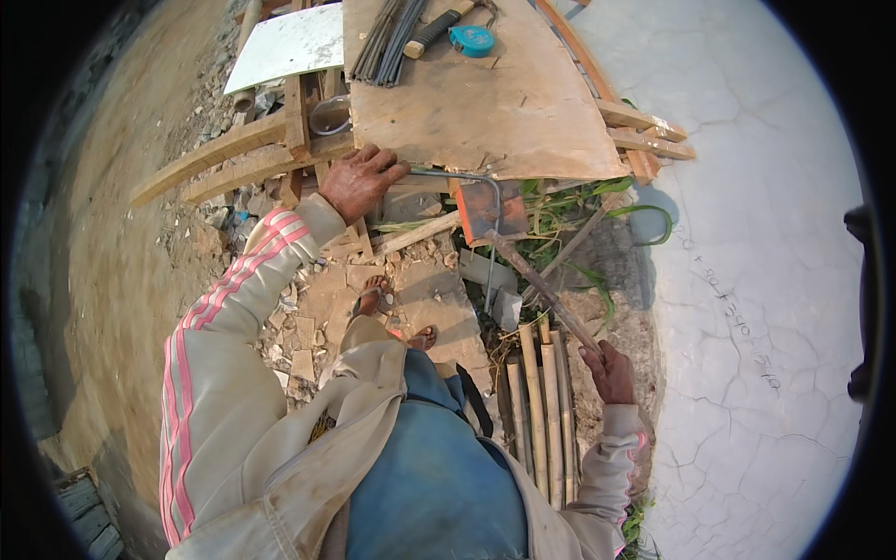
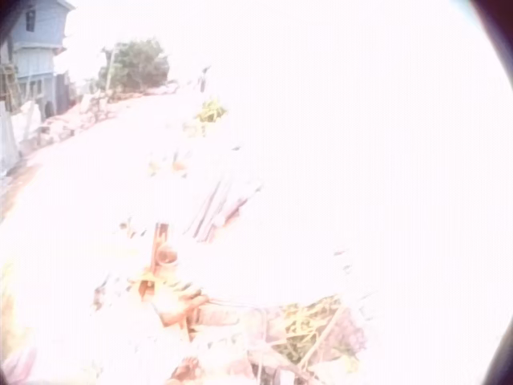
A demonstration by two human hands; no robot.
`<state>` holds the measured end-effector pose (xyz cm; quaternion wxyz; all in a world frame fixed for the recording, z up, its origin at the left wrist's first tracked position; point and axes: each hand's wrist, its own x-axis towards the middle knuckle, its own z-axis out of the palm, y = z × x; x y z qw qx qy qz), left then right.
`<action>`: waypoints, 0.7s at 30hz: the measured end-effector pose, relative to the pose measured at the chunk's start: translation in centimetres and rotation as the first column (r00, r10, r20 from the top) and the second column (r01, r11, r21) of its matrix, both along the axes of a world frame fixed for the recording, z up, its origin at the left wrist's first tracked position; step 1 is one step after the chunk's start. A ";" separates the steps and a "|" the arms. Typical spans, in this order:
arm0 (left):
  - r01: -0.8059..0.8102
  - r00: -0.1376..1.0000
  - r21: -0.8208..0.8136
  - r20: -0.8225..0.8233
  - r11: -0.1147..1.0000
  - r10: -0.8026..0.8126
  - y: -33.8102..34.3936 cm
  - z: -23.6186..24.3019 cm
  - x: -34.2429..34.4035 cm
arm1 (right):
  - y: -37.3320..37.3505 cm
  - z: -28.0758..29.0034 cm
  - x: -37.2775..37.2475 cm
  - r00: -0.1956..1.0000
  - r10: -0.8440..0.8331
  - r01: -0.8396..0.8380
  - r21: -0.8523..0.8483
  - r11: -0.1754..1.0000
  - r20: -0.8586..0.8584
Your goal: The person bends thin metal rods using a hammer and a metal block on a makeshift wooden table. They repeatedly position each rod and strike it to create a bend, then place the finished pieces aside.
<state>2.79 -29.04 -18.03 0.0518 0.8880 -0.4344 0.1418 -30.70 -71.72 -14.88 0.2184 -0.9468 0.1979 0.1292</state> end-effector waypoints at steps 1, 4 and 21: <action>-0.020 1.000 0.010 -0.019 1.000 0.020 -0.2 0.3 0.1 | -0.1 0.1 0.0 1.000 0.007 -0.007 -0.020 1.000 0.001; -0.079 0.983 0.075 -0.162 0.994 0.090 -0.8 0.7 0.0 | -0.4 0.1 0.3 0.998 0.053 -0.050 -0.091 0.995 0.027; -0.190 0.950 -0.111 -0.272 0.975 0.154 -1.3 -1.3 -0.2 | -0.8 3.8 1.3 1.000 0.008 -0.008 -0.118 0.993 -0.006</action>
